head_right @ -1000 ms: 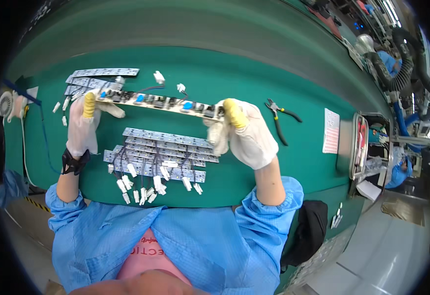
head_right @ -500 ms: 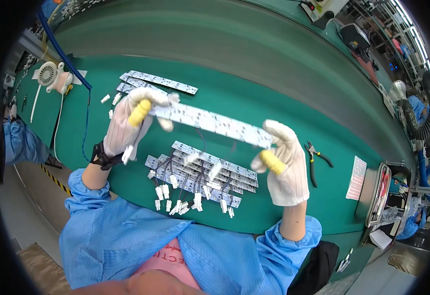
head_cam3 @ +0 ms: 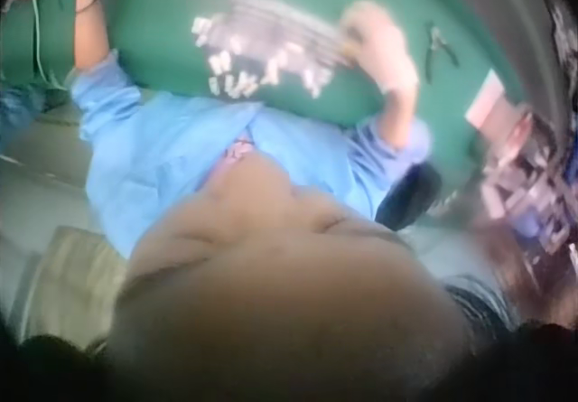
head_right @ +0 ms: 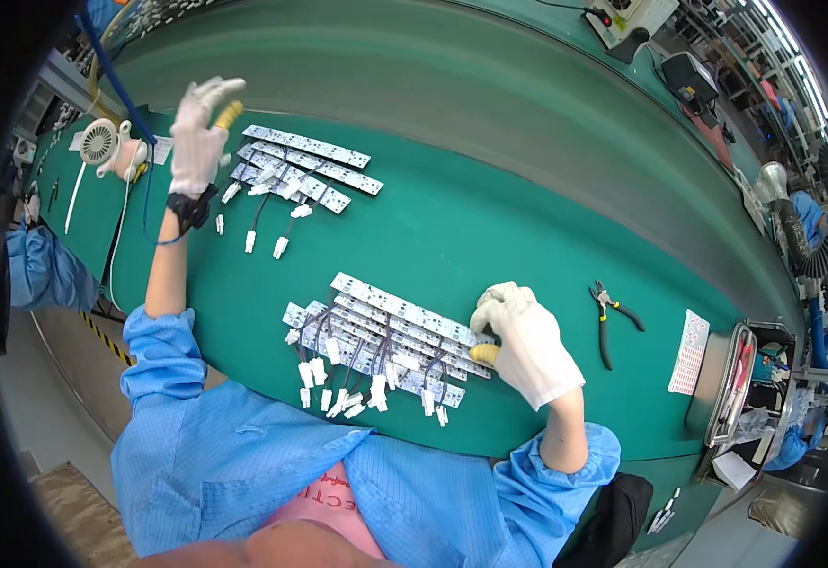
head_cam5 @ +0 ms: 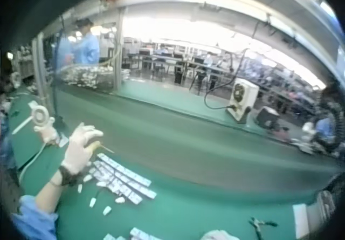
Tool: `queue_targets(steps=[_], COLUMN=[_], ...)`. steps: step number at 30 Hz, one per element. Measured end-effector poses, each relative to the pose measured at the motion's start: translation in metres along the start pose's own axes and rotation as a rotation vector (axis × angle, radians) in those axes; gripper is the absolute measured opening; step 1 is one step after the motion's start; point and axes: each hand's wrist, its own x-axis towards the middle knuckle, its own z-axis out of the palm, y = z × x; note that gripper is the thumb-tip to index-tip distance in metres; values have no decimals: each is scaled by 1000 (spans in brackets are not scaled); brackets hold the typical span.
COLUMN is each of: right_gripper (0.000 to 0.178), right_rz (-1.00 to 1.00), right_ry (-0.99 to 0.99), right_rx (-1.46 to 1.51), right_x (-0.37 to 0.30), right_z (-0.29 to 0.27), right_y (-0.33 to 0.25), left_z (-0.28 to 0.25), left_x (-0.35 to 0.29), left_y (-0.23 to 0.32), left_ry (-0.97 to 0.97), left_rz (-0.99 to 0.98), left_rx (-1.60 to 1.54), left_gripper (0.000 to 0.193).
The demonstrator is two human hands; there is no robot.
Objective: Inspecting and sorting LED circuit board strips on an electronics assembly line.
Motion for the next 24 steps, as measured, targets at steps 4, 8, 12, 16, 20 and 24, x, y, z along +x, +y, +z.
queue_targets(steps=[4, 8, 12, 16, 20, 24], right_gripper=[28, 24, 18, 22, 33, 39], right_rz=[194, 5, 39, 94, 156, 212], right_ry=[248, 549, 629, 608, 621, 638], right_rx=[1333, 1482, 1424, 1328, 1393, 1279], right_x=[-8, -11, -2, 1, -1, -2], right_z=[-10, -8, -4, -4, -6, -4], right_y=[-9, -12, -1, 2, -6, -3], left_z=[-47, -36, -43, -34, -44, -38], left_x=[4, -39, -61, -75, -60, -62], left_y=[75, 114, 136, 134, 128, 127], left_ry=[-191, -609, -752, -666, -767, -527], left_rz=[-146, -90, -479, -393, -174, 20], left_rx=[-968, -1423, -1697, -1350, -1124, -1011], left_gripper=[39, 81, 70, 53, 52, 40])
